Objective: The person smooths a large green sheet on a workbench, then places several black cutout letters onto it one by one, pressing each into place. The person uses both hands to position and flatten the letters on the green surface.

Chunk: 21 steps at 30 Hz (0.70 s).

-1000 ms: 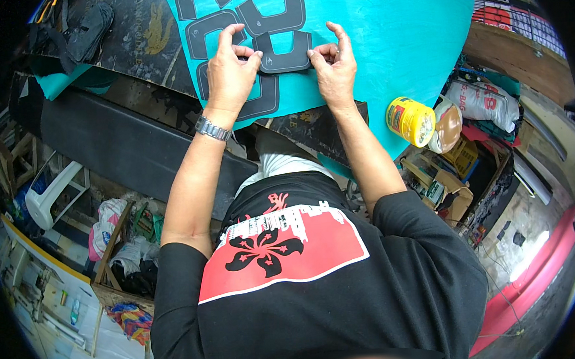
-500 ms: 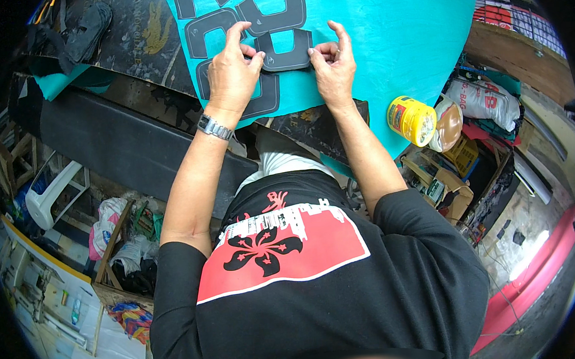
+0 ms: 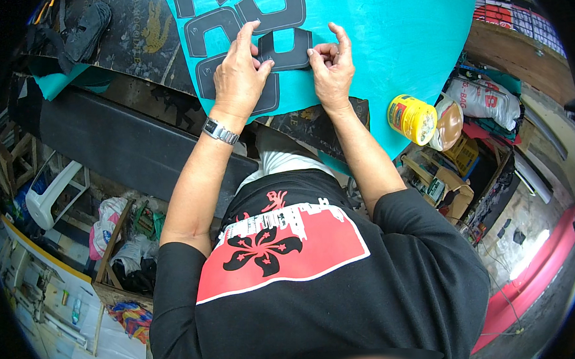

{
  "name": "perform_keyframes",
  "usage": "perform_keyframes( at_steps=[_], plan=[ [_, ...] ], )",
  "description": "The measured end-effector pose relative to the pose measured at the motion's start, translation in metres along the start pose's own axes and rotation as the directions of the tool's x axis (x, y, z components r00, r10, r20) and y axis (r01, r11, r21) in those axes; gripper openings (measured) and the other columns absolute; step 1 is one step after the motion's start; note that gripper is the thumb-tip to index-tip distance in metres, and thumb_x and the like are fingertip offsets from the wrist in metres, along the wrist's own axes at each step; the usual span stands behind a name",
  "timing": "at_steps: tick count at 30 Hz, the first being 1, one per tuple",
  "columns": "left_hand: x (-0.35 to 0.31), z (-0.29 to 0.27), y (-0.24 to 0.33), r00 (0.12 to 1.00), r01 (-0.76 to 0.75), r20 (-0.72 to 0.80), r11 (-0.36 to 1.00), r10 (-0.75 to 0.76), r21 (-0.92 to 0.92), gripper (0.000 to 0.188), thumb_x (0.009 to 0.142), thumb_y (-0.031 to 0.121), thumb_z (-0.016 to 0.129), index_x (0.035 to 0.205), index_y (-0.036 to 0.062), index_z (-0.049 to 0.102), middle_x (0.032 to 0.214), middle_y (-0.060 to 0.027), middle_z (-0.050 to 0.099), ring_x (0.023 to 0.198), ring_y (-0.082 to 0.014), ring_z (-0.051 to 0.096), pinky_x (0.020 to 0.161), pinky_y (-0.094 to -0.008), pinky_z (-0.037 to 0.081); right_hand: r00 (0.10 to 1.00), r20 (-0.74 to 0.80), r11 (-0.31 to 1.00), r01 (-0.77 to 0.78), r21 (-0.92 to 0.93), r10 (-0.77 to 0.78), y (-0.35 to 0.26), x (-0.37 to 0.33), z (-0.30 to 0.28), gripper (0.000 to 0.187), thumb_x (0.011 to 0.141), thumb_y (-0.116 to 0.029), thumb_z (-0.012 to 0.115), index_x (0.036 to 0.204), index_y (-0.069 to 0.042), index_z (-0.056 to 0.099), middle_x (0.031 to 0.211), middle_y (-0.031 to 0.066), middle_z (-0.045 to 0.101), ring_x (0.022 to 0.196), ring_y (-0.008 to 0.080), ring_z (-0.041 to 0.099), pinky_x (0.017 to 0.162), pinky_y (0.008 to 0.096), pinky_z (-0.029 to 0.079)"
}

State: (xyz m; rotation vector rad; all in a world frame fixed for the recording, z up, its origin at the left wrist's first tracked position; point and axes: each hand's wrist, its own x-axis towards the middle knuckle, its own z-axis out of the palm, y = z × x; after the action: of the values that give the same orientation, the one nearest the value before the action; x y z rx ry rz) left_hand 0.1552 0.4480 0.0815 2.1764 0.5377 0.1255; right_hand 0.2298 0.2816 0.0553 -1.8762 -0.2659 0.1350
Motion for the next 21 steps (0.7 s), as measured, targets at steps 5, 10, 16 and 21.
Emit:
perform_keyframes(
  at_steps=[5,10,16,21],
  plan=[
    [0.0,0.001,0.0,0.999,0.016,-0.03,1.0,-0.015,0.02,0.085,0.071,0.011,0.086,0.144,0.0161,0.042,0.097,-0.0059,0.062,0.07,-0.0137,0.067,0.063,-0.0316,0.057,1.0,0.002,0.999,0.009,-0.044,-0.009,-0.002,0.001,0.0,0.065,0.084,0.005,0.065,0.144,-0.008,0.043,0.078,0.0022,0.062,0.066,0.0062,0.052,0.062,0.0229,0.047],
    [0.002,-0.001,-0.002,0.997,0.002,-0.072,0.997,0.003,0.079,0.086,0.073,0.012,0.085,0.146,0.0154,0.04,0.098,-0.0065,0.062,0.066,-0.0147,0.065,0.061,-0.0319,0.056,1.0,0.012,0.997,-0.001,-0.079,0.002,-0.003,0.001,0.0,0.066,0.084,0.005,0.066,0.144,-0.008,0.042,0.078,0.0001,0.061,0.066,0.0034,0.049,0.06,0.0191,0.042],
    [0.0,-0.007,-0.004,0.999,0.041,-0.015,0.999,-0.041,-0.008,0.081,0.076,0.012,0.083,0.145,0.0143,0.041,0.097,-0.0065,0.064,0.065,-0.0154,0.065,0.06,-0.0325,0.054,0.999,0.012,0.998,-0.042,0.054,0.041,-0.003,0.003,0.0,0.065,0.082,0.005,0.065,0.143,-0.008,0.044,0.076,0.0003,0.059,0.066,0.0056,0.049,0.062,0.0214,0.044],
    [0.0,-0.005,-0.01,0.998,0.064,-0.016,0.993,-0.066,-0.096,0.063,0.086,0.006,0.067,0.143,0.0148,0.042,0.099,-0.0068,0.064,0.072,-0.0211,0.067,0.066,-0.0379,0.055,0.999,0.049,0.997,0.006,0.072,-0.01,-0.02,-0.002,-0.005,0.062,0.082,0.006,0.064,0.14,-0.008,0.046,0.079,0.0009,0.06,0.069,0.0059,0.05,0.064,0.0208,0.043]
  ],
)
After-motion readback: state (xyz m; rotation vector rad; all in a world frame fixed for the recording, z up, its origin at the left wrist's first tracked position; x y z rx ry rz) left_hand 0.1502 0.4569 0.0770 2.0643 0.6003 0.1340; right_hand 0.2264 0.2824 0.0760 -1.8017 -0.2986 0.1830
